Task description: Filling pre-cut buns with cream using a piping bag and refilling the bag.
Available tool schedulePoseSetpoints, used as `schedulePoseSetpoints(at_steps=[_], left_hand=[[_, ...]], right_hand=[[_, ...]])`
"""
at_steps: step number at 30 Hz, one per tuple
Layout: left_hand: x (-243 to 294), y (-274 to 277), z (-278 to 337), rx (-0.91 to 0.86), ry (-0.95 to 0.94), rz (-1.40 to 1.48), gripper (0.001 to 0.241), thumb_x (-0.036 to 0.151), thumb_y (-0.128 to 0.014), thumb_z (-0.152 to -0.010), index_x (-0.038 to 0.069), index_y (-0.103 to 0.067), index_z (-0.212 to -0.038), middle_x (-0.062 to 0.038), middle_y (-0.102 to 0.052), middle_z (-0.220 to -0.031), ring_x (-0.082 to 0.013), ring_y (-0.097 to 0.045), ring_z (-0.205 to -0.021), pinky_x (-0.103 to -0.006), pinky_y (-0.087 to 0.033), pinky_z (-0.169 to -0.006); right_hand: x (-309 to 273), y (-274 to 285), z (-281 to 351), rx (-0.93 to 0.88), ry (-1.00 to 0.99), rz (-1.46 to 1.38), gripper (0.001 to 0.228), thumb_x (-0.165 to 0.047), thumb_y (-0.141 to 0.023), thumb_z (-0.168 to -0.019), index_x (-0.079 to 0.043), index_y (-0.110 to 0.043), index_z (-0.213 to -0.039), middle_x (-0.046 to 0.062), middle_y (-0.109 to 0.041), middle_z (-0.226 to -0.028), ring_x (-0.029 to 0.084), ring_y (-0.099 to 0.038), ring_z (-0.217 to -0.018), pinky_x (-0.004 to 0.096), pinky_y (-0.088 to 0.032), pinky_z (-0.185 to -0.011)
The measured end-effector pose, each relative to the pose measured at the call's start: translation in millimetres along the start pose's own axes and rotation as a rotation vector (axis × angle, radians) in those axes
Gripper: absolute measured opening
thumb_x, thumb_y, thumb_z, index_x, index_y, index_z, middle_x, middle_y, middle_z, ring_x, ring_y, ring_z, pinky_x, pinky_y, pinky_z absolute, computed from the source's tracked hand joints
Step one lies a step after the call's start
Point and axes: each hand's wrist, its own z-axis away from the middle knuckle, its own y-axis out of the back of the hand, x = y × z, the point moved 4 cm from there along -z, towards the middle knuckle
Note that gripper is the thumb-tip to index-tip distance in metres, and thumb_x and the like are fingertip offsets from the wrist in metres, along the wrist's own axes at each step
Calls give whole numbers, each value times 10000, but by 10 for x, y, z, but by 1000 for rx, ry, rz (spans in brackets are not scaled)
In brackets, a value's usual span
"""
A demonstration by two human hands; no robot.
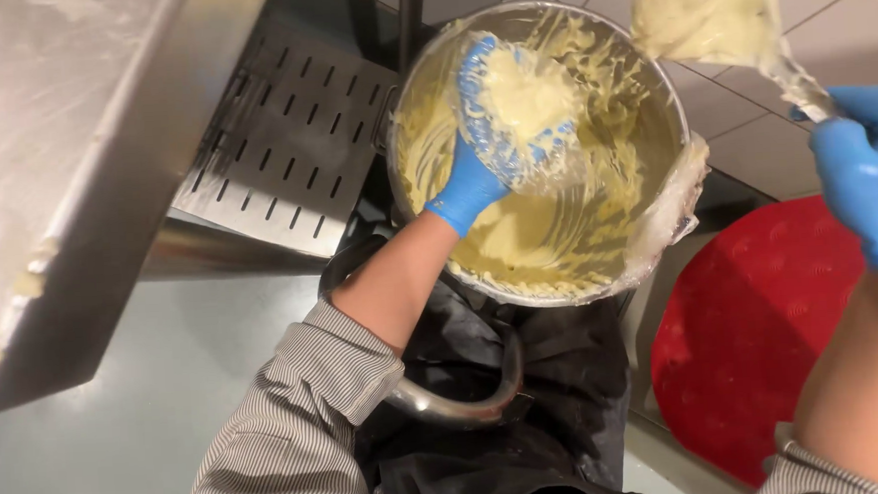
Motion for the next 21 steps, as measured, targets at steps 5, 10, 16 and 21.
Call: schedulePoseSetpoints(at_steps=[5,10,16,21], left_hand=[[223,34,-23,46,13,161,977,278,-863,-852,-22,-256,-1556,-185,-441,-1522,-278,-457,-1406,-385,-354,-1224],[126,33,-3,25,99,265,806,238,-813,-914,7,-374,-1550,-136,-537,-1457,-219,-539,-1354,-371,-450,-1216],[-74,-55,61,17,141,357,754,211,-830,-893,3,-410,-1485,-141,-568,-1410,-214,-579,-1276,-355,-516,-1118],[-14,-56,8,-36,163,274,710,214,-815,-927,3,-448,-1497,-133,-593,-1428,-211,-597,-1301,-352,-516,-1141]], right_hand=[[-860,-73,444,97,274,81,235,-20,-536,-1024,-26,-729,-1158,59,-589,-717,102,-511,-557,269,-393,-539],[-1274,-485,722,290,785,859,289,-75,-777,-856,-136,-830,-1133,22,-492,-633,208,-397,-495,333,-311,-503],[-1279,-291,777,265,665,850,295,-106,-796,-905,-122,-783,-1200,24,-462,-667,203,-381,-528,343,-285,-529],[-1154,-226,786,287,698,836,375,-35,-747,-874,-116,-808,-1235,29,-479,-638,199,-392,-496,321,-287,-511]])
